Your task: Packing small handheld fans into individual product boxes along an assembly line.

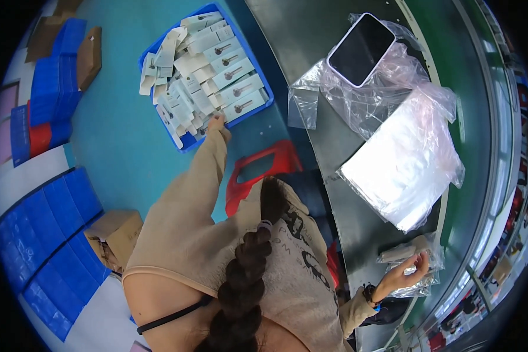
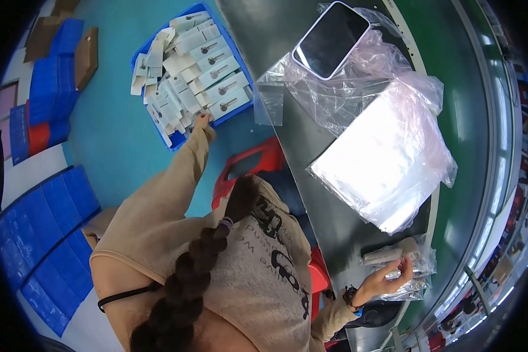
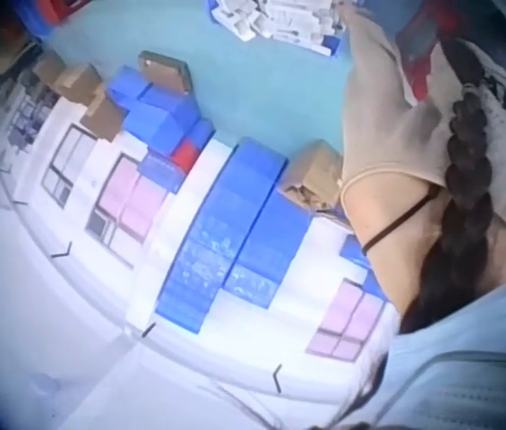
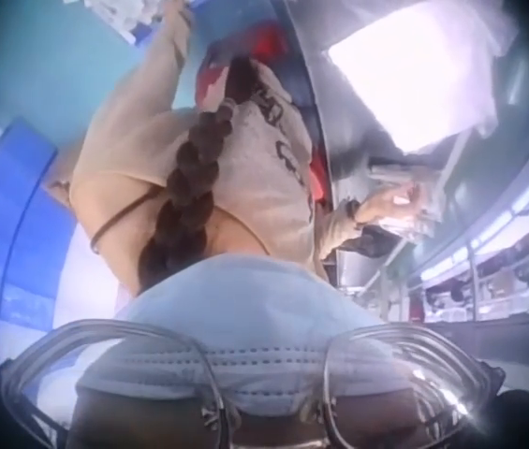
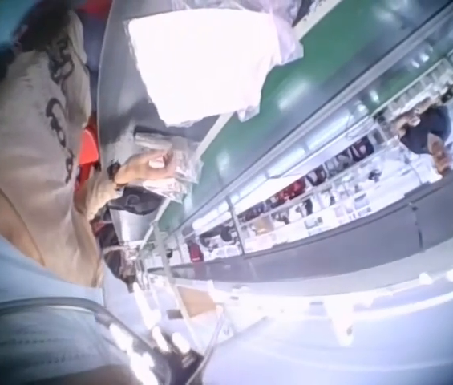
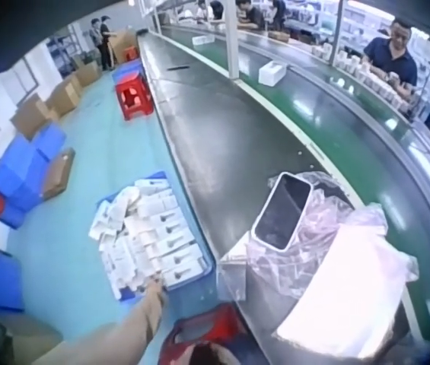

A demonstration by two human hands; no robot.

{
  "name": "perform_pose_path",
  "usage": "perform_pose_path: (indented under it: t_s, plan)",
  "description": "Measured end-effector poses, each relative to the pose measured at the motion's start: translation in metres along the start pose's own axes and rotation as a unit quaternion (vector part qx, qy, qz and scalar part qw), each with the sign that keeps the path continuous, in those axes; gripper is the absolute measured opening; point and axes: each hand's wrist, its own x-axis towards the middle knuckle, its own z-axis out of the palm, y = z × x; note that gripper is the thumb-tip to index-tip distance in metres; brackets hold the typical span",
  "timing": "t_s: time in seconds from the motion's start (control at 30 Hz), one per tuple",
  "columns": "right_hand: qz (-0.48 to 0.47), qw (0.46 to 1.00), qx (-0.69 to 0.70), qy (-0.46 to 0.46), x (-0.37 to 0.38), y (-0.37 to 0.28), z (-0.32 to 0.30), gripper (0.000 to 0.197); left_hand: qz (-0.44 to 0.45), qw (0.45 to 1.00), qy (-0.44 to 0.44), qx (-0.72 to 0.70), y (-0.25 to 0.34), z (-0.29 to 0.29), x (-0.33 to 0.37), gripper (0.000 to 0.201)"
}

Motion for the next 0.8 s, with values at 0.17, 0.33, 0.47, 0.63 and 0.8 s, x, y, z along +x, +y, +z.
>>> perform_pose_path:
  t_s: [0.17,0.33,0.47,0.63,0.8]
  plan:
    - [-0.020,1.000,-0.008,0.004,0.002,-0.006,0.006,0.021,-0.038,0.956,-0.122,-0.266,0.030,-0.006,-0.039,0.023]
    - [-0.032,0.998,0.050,-0.006,0.007,-0.009,0.017,0.020,0.068,0.990,0.047,-0.114,0.053,-0.043,-0.063,0.026]
    - [-0.053,0.998,0.035,0.022,0.005,-0.018,0.005,0.018,0.149,0.972,0.112,0.145,0.165,-0.117,-0.126,0.028]
    - [-0.031,0.997,-0.013,0.071,0.008,-0.004,-0.014,0.015,0.517,0.807,0.197,0.208,0.256,-0.267,-0.195,0.016]
    - [0.092,0.993,-0.031,0.064,0.041,0.037,-0.046,0.017,0.642,0.758,0.053,0.104,0.361,-0.406,-0.322,0.017]
